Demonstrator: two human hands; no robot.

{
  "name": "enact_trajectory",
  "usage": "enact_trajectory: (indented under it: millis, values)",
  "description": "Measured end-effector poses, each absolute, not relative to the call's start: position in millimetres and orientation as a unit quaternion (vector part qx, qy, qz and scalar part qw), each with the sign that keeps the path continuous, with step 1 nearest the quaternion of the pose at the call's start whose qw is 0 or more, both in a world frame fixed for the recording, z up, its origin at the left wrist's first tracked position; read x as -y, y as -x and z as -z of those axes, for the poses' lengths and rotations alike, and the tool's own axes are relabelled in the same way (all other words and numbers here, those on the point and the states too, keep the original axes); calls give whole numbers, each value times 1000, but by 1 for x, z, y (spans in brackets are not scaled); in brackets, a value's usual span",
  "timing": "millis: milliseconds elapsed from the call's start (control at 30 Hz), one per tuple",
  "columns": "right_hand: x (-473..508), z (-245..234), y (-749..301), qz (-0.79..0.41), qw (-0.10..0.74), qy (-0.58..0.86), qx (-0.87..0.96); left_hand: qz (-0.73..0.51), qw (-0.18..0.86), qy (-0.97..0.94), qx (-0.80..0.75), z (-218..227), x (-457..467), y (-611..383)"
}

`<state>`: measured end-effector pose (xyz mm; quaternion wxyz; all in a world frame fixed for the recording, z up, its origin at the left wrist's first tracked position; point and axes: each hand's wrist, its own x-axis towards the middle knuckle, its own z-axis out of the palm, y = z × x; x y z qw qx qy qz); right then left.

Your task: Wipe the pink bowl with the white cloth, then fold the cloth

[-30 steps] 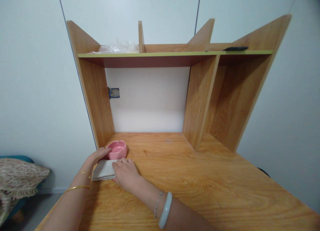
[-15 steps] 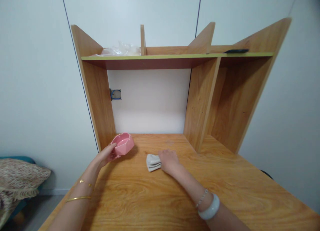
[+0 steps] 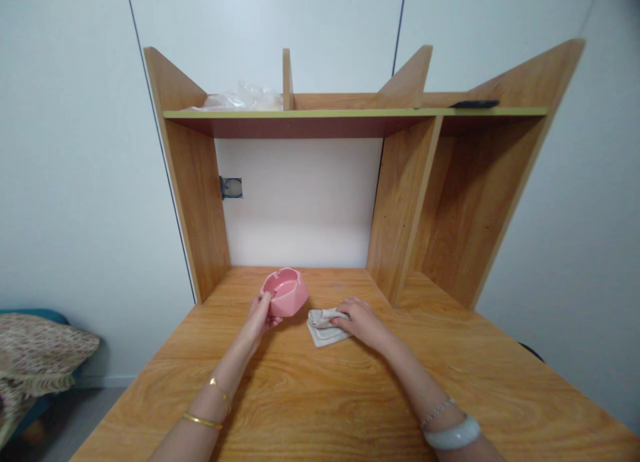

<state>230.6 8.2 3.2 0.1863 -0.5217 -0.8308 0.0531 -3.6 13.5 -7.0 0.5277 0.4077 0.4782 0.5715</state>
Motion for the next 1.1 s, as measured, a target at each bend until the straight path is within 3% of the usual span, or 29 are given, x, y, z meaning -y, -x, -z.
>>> enact_trajectory:
  millis: [200,433,567,1000,1100]
  values:
    - [-18,-4,-249,-31,273,500,821,-622,448,-426,-481,28,-10,-2]
    - [-20,-6,-257,-125,332,519,778,-606,492,-424,-459,35,-12,-5]
    - [-19,1,-255,-182,291,499,796,-601,490,-429,-464,36,-12,-5]
    - [-4,1,-228,-26,165,516,840,-607,498,-402,-471,34,-15,1]
    - [-8,1,-230,-17,179,525,832,-596,504,-404,-477,38,-17,1]
